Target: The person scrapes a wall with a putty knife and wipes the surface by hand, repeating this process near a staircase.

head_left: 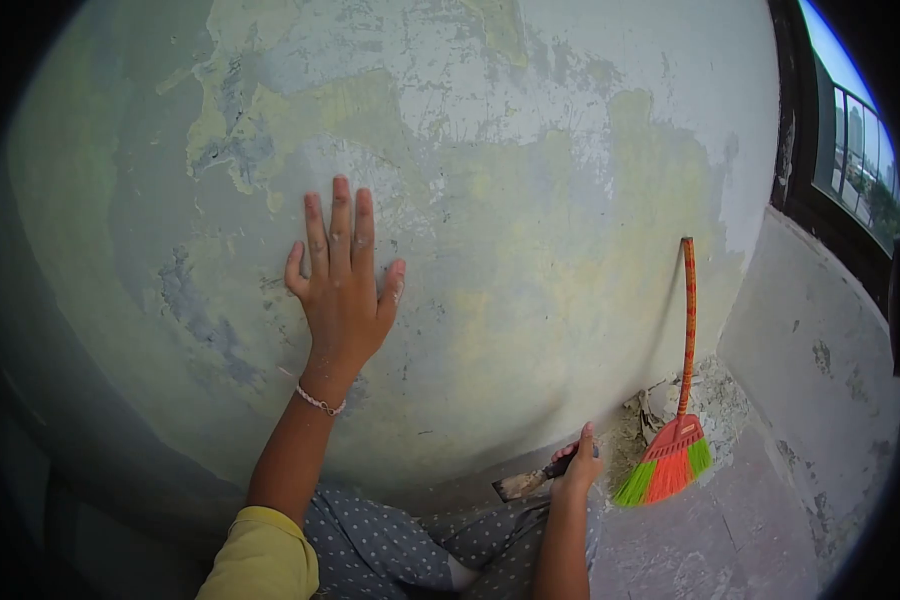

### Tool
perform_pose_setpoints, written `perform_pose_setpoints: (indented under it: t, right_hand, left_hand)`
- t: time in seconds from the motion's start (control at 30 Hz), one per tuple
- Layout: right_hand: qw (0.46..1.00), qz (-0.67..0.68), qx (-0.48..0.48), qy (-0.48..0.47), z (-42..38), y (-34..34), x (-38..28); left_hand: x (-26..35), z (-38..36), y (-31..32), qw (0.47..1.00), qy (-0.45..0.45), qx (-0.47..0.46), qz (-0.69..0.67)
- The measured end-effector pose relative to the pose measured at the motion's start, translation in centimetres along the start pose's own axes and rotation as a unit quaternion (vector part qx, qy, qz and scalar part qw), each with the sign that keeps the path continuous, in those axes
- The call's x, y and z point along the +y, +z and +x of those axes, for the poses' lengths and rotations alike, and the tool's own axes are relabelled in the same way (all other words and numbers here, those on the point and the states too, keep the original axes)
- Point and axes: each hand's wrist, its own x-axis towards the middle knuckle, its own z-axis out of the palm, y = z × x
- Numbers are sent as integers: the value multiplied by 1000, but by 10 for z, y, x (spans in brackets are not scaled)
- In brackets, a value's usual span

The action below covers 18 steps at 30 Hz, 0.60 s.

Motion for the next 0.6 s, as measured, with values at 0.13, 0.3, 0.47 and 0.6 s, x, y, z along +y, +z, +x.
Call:
perform_pose_setpoints:
  t: [0.13,0.3,0.47,0.6]
  right_hand:
    - [1000,-1,3,4,1,-2,-1]
    - [1000,20,9,12,0,-6,-6]
    - [1000,9,-4,21,4,-6,0]
    - [1000,18,-2,17,1,-3,1]
  left_hand:
    - [22,-35,14,985,124,-100,-62]
    - [12,-52,19,966,230,-113,-41]
    - [-4,-5,-3,997,61,-50,-8]
    - [-4,28,6,997,52,50,-22]
